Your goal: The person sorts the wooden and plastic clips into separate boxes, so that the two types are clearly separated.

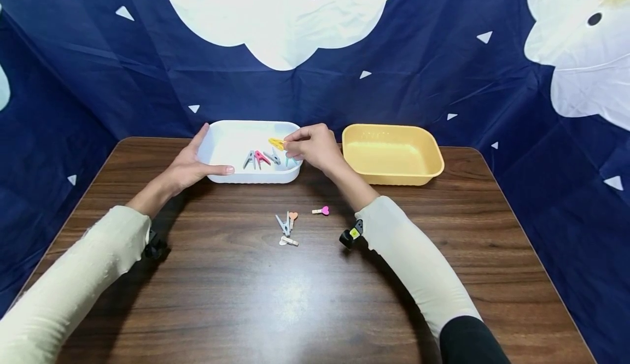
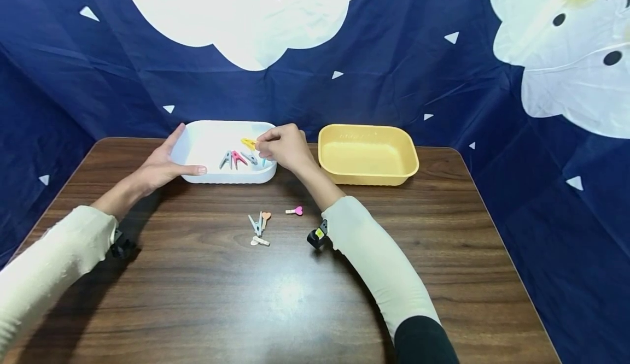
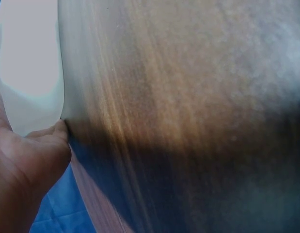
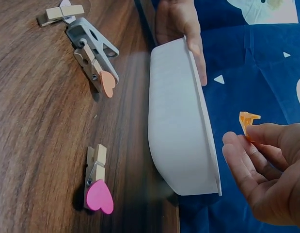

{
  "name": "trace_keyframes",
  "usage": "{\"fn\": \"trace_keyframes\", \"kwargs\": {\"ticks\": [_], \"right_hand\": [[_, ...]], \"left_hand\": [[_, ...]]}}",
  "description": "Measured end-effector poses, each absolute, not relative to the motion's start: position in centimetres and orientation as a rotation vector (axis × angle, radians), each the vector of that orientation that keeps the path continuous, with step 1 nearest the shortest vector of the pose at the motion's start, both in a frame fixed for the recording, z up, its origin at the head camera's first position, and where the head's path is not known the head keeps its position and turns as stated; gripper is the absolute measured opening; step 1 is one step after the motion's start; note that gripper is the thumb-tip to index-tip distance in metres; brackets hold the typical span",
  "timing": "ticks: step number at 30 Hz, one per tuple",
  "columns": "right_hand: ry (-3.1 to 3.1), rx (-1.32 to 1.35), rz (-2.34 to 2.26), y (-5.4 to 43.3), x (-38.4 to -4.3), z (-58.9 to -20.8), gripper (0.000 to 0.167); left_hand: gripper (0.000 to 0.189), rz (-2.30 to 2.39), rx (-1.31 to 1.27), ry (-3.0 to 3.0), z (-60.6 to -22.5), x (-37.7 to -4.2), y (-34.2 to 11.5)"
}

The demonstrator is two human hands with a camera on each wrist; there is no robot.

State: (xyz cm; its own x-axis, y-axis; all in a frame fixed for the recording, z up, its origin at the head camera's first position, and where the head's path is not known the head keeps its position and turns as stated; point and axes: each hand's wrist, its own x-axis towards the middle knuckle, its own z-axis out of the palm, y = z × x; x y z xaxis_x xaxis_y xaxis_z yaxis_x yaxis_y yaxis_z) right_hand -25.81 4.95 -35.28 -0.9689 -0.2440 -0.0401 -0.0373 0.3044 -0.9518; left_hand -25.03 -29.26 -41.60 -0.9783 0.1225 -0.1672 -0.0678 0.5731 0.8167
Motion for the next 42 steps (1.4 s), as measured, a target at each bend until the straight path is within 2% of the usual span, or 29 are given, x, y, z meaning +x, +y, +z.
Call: {"fn": "trace_keyframes", "kwargs": {"ticks": [23,42], "right_hand": [[2.5,-0.28,-1.559,3.4,-26.6,-35.8,0.013],[2.505,-0.386,-1.552,4.6,-25.0,-36.0,0.012]], "left_hand": [[0.145,1.388,0.045,2.581,-41.7,-25.0,-29.1],[0.146,1.353,0.043,2.595,-41.7,-25.0,-29.3]]}}
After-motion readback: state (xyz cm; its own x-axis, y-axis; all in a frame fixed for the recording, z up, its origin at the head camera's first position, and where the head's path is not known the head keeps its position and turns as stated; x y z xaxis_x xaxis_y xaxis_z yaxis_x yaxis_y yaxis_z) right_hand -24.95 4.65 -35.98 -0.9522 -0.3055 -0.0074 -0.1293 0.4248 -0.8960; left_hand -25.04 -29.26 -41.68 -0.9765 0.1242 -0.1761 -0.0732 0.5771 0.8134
